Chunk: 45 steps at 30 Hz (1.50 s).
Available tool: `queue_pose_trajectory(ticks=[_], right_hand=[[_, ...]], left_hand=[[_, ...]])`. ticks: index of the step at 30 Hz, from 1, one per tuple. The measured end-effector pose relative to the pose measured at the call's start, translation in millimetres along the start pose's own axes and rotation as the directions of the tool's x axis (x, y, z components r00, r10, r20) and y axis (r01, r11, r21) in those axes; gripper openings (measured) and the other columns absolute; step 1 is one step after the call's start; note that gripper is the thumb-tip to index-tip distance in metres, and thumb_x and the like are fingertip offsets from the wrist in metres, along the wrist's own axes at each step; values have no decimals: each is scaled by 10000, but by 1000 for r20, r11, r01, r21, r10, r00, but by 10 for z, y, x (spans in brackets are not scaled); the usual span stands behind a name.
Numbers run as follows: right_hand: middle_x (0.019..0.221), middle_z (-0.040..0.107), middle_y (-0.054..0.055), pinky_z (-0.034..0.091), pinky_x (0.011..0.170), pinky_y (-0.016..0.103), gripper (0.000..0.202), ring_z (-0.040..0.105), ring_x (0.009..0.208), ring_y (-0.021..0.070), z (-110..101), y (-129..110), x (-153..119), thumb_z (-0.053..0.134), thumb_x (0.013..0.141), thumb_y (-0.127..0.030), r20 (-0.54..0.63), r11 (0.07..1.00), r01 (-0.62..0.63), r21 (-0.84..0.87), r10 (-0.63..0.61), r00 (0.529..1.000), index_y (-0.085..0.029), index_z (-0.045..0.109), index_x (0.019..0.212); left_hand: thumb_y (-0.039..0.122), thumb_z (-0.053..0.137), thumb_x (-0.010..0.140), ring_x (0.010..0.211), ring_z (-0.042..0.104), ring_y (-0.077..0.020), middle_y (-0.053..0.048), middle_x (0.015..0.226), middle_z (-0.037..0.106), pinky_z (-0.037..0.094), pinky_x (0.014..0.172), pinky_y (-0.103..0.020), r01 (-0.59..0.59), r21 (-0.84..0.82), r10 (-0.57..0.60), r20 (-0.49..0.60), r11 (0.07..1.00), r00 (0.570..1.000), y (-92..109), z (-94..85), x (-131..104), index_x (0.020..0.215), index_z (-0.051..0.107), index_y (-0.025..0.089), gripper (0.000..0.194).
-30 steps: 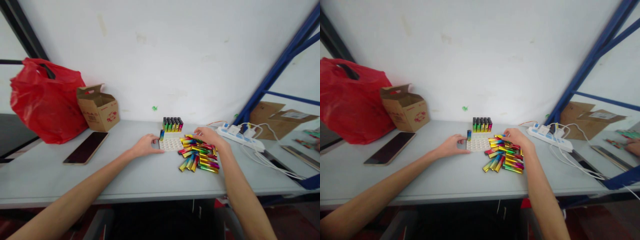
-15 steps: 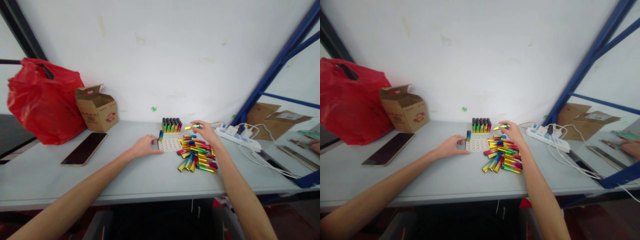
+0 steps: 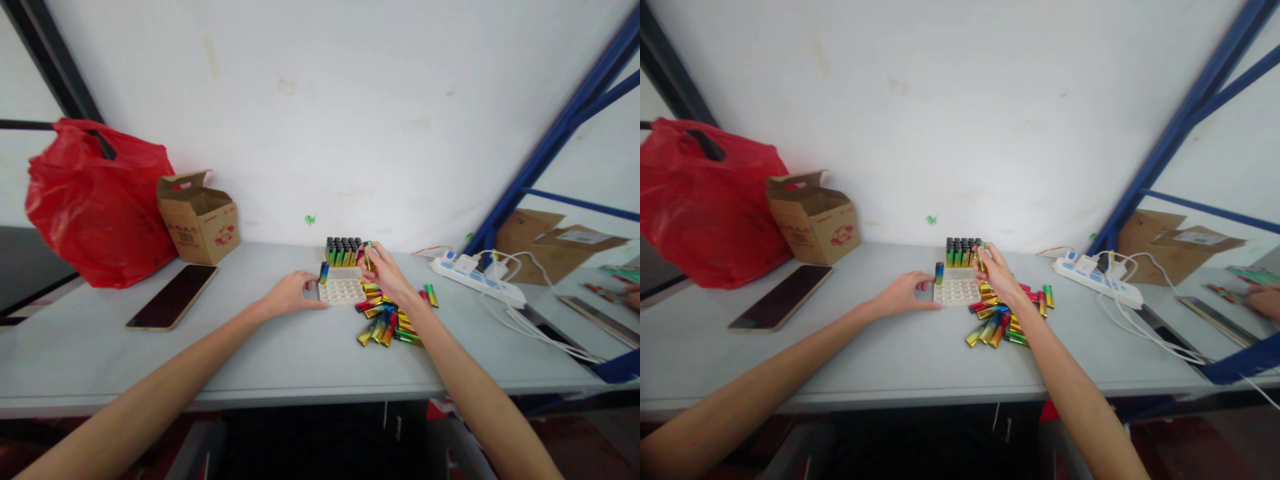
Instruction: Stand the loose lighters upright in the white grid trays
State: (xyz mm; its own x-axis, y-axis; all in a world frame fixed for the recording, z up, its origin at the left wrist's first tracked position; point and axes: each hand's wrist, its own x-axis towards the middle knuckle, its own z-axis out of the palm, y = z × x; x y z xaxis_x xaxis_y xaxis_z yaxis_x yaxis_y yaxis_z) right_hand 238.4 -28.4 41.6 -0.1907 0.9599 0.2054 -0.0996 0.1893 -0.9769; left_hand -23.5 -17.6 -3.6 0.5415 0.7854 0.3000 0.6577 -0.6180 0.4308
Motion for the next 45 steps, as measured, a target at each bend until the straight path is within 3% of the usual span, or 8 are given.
queue_pose_trajectory(ticks=[3, 7, 10, 19, 29, 35, 40, 45], right_hand=[[572, 346, -102, 265, 436, 220, 467, 282, 452, 95, 109, 115, 22, 574, 873, -717, -14, 975, 36, -219, -40, 999, -256, 529, 931], [564, 386, -49, 299, 512, 262, 563, 365, 535, 116, 170, 195, 18, 488, 912, -723, -82, 830, 137, -541, -215, 973, -222, 442, 659], [547, 389, -34, 290, 543, 280, 562, 376, 555, 124, 182, 217, 1, 482, 918, -658, -90, 754, 136, -642, -251, 964, -222, 387, 577], [580, 457, -29, 329, 547, 263, 480, 419, 571, 143, 214, 244, -10, 459, 945, -628, -54, 795, 177, -580, -255, 965, -233, 447, 674], [576, 484, -23, 321, 570, 279, 428, 462, 586, 152, 237, 300, 14, 461, 941, -520, -86, 703, 146, -696, -284, 955, -224, 443, 633], [710, 594, -2, 421, 608, 282, 394, 559, 648, 179, 252, 319, 3, 396, 1019, -593, 73, 718, 238, -654, -254, 964, -247, 478, 849], [726, 585, 21, 415, 679, 294, 465, 558, 707, 186, 284, 322, -4, 419, 1029, -583, 212, 487, 371, -791, -351, 912, -230, 459, 730], [692, 667, 9, 402, 642, 268, 410, 610, 641, 169, 318, 346, 3, 473, 1040, -515, 235, 546, 329, -771, -236, 943, -209, 543, 776]], left_hand=[[740, 743, 686, 796, 596, -218, -37, 883, 660, 436, 723, -318, -2, -7, 2, -4, 1000, 1000, -4, 6, 0, 1054, 709, 176, 674], [754, 735, 677, 789, 597, -214, -32, 877, 660, 440, 724, -319, 3, -10, -3, -12, 1000, 1000, 7, 1, -2, 1056, 712, 188, 682], [764, 731, 669, 785, 602, -217, -33, 869, 660, 442, 727, -322, 8, -8, -8, -11, 1000, 1000, 17, -4, -1, 1046, 715, 187, 690], [754, 737, 670, 795, 607, -222, -39, 874, 664, 449, 742, -327, 11, -3, -11, -13, 1000, 1000, 9, 7, 1, 1020, 712, 183, 671], [729, 752, 671, 791, 611, -223, -40, 878, 665, 445, 731, -323, 11, -2, -11, -13, 1000, 1000, 19, 1, 0, 1030, 711, 180, 658], [751, 730, 681, 787, 594, -211, -35, 872, 654, 446, 737, -319, 15, 1, -15, -13, 1000, 1000, 9, 9, -4, 1007, 711, 185, 653], [764, 723, 680, 792, 598, -226, -44, 871, 651, 440, 741, -331, 14, 5, -14, -5, 1000, 1000, -2, 17, 2, 1002, 710, 178, 669], [759, 721, 686, 791, 599, -227, -52, 870, 651, 428, 727, -325, 4, 19, -4, 2, 1000, 1000, -2, 16, 5, 991, 706, 170, 664]])
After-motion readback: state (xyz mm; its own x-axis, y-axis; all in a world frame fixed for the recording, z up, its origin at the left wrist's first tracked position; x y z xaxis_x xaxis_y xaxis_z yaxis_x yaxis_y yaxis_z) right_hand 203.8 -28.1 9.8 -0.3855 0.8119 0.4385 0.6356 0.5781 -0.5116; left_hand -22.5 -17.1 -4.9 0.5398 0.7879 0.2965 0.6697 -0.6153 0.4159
